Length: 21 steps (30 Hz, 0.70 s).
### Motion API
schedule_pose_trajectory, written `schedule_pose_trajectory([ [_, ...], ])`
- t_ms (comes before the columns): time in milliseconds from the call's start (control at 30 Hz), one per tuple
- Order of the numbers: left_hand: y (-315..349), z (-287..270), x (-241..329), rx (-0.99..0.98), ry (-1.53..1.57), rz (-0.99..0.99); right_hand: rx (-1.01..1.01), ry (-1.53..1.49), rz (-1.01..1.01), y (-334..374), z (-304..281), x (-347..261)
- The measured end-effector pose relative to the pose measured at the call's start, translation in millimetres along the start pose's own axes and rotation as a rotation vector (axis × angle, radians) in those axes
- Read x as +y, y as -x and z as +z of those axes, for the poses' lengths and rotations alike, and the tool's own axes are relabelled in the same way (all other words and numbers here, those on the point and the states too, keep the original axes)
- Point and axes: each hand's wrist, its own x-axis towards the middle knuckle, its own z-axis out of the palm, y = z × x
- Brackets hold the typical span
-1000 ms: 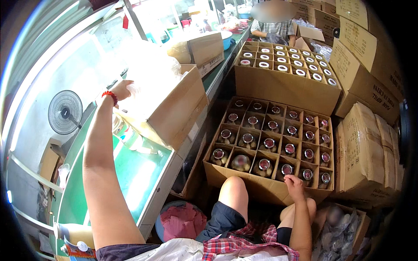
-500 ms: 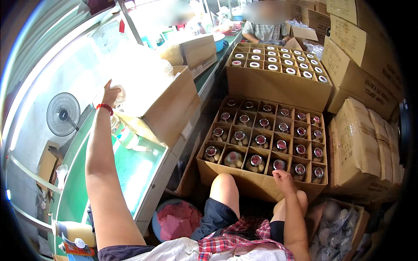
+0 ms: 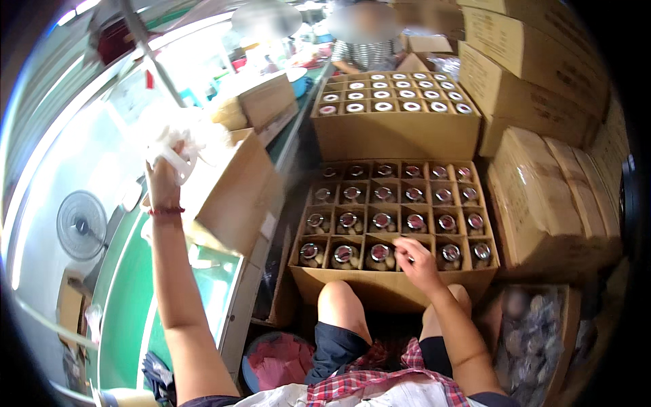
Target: The person places pink foam inserts into the tops of glass jars arranged in a cardboard box, then places white plastic rings on top of the jar lids. The person works on one box at a time, handling the inserts and rings by hand.
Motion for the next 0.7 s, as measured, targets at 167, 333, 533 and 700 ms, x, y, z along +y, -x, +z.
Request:
schedule_pose_trajectory([
  [167,77,173,-22,-0.008,-0.114,0.062,0.163,-0.129,-0.366,-64,-2,-87],
  [333,139,269,-121,0.057,0.611,-0.405,0.113,0.445,-0.597,-71,-32,-74],
  [533,191,330,-208,0.044,0.895,-0.691,0.06,0.513,-0.344,-53,-43,-21],
  [700,208,322,-264,0.061,0.974,-0.796,0.293,0.225,-0.108,-8,-63,33],
])
